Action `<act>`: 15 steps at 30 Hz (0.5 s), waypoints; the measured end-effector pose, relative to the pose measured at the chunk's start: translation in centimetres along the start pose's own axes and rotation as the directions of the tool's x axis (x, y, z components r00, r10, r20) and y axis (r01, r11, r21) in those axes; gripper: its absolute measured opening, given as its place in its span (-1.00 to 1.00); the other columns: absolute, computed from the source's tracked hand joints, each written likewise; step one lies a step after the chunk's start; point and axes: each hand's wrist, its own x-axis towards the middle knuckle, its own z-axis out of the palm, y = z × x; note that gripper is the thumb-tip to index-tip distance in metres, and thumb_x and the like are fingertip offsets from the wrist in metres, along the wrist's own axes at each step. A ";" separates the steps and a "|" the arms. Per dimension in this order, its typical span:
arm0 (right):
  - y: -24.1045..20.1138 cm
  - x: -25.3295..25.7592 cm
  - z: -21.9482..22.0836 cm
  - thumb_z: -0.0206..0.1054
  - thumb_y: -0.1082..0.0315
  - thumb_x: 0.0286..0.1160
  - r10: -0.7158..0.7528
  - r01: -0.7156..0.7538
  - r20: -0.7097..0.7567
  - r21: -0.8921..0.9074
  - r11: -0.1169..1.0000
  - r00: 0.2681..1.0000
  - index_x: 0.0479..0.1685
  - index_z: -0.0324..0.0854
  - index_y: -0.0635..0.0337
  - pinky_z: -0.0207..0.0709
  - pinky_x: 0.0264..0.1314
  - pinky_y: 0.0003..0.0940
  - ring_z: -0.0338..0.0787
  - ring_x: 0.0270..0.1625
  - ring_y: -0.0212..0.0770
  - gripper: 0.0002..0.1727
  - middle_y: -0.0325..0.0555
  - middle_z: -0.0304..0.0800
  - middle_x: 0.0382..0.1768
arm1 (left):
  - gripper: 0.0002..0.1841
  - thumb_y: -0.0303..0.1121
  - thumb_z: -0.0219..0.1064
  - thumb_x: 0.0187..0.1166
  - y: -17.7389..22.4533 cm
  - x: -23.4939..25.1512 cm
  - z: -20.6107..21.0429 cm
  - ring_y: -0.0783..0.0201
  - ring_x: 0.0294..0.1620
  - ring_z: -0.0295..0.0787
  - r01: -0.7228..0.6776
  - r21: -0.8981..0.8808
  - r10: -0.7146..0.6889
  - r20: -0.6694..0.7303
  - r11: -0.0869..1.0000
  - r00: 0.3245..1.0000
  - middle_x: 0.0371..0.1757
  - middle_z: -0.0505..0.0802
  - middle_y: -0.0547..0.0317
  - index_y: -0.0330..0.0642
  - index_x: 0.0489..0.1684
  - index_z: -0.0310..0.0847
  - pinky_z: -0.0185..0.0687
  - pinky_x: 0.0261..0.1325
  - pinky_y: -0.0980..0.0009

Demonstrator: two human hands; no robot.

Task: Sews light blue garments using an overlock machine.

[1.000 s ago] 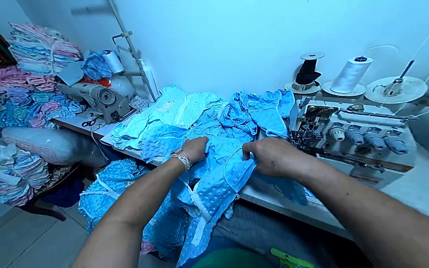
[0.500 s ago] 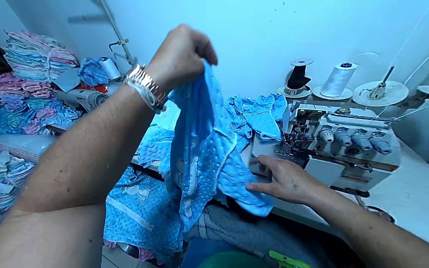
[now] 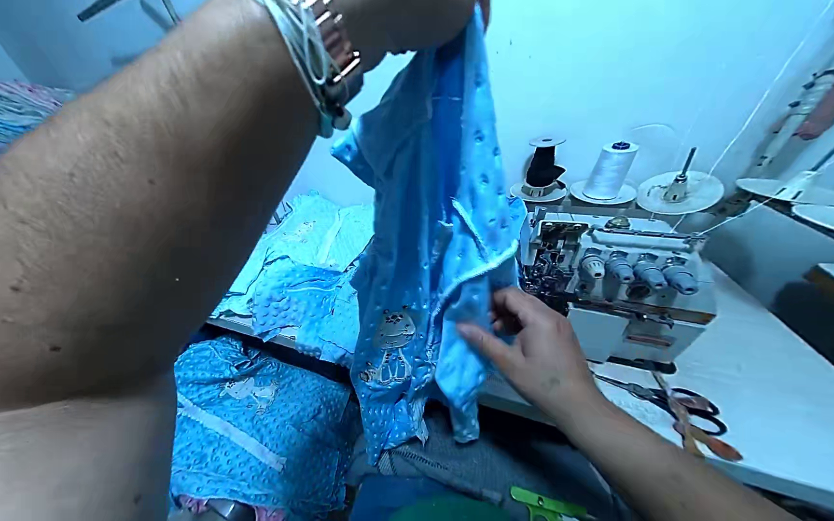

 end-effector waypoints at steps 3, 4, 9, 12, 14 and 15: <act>1.7 1.3 -1.7 0.47 0.30 0.45 0.068 -0.060 -0.053 0.145 0.988 0.996 -0.25 0.74 0.13 0.69 -0.25 -0.35 0.75 -0.31 -0.41 -0.90 -0.25 0.78 -0.28 | -0.79 -0.42 0.23 0.59 -5.5 1.7 1.9 0.53 -0.53 0.60 -0.108 -0.356 0.061 -0.141 0.928 0.988 -0.52 0.71 0.32 -0.08 -0.41 0.77 0.45 -0.55 0.53; 2.1 1.5 -3.3 0.39 0.36 0.48 0.070 -0.050 -0.086 0.214 0.976 0.994 -0.18 0.72 0.14 0.70 -0.19 -0.43 0.75 -0.26 -0.47 -0.92 -0.28 0.77 -0.22 | -0.82 -0.47 0.23 0.57 -4.4 0.6 0.4 0.54 -0.46 0.63 -0.058 -0.385 0.013 -0.119 0.921 0.993 -0.46 0.75 0.28 -0.15 -0.35 0.78 0.48 -0.47 0.52; 2.0 2.8 -12.1 0.20 0.33 0.73 -0.012 0.142 -0.418 0.281 0.949 0.908 -0.07 0.48 -0.14 0.68 -0.09 -0.68 0.72 -0.23 -0.74 -0.93 -0.71 0.69 -0.27 | -0.78 -0.68 0.41 0.38 7.6 -5.1 -7.5 0.42 -0.35 0.73 0.669 -0.287 -0.580 0.341 0.685 0.740 -0.30 0.84 0.20 -0.16 -0.15 0.80 0.70 -0.21 0.39; 2.9 6.0 -17.8 0.36 0.25 0.64 -0.286 0.381 -0.486 0.108 0.918 0.826 0.01 0.54 0.01 0.69 0.13 -0.52 0.75 -0.08 -0.59 -0.85 -0.56 0.73 -0.14 | -0.83 -0.65 0.47 0.42 8.8 -7.1 -5.8 0.27 -0.37 0.78 0.607 -0.225 -0.423 0.538 0.762 0.729 -0.36 0.86 0.16 -0.12 -0.25 0.82 0.72 -0.24 0.15; 1.0 7.6 -19.9 0.41 0.18 0.59 -0.293 0.371 -0.446 0.096 0.924 0.845 -0.04 0.63 -0.04 0.71 0.14 -0.60 0.79 -0.07 -0.66 -0.85 -0.64 0.80 -0.17 | -0.88 -0.56 0.54 0.40 10.1 -8.6 -4.3 0.21 -0.38 0.77 0.617 -0.189 -0.352 0.680 0.764 0.643 -0.40 0.84 0.16 -0.11 -0.25 0.81 0.68 -0.25 0.05; -0.5 7.8 -19.9 0.42 0.17 0.57 -0.298 0.356 -0.389 0.084 0.931 0.872 -0.08 0.65 -0.11 0.72 0.06 -0.70 0.79 -0.12 -0.73 -0.89 -0.73 0.81 -0.21 | -0.86 -0.51 0.60 0.36 10.9 -9.6 -3.2 0.16 -0.36 0.78 0.635 -0.173 -0.318 0.750 0.753 0.580 -0.39 0.84 0.12 -0.14 -0.21 0.81 0.69 -0.22 -0.01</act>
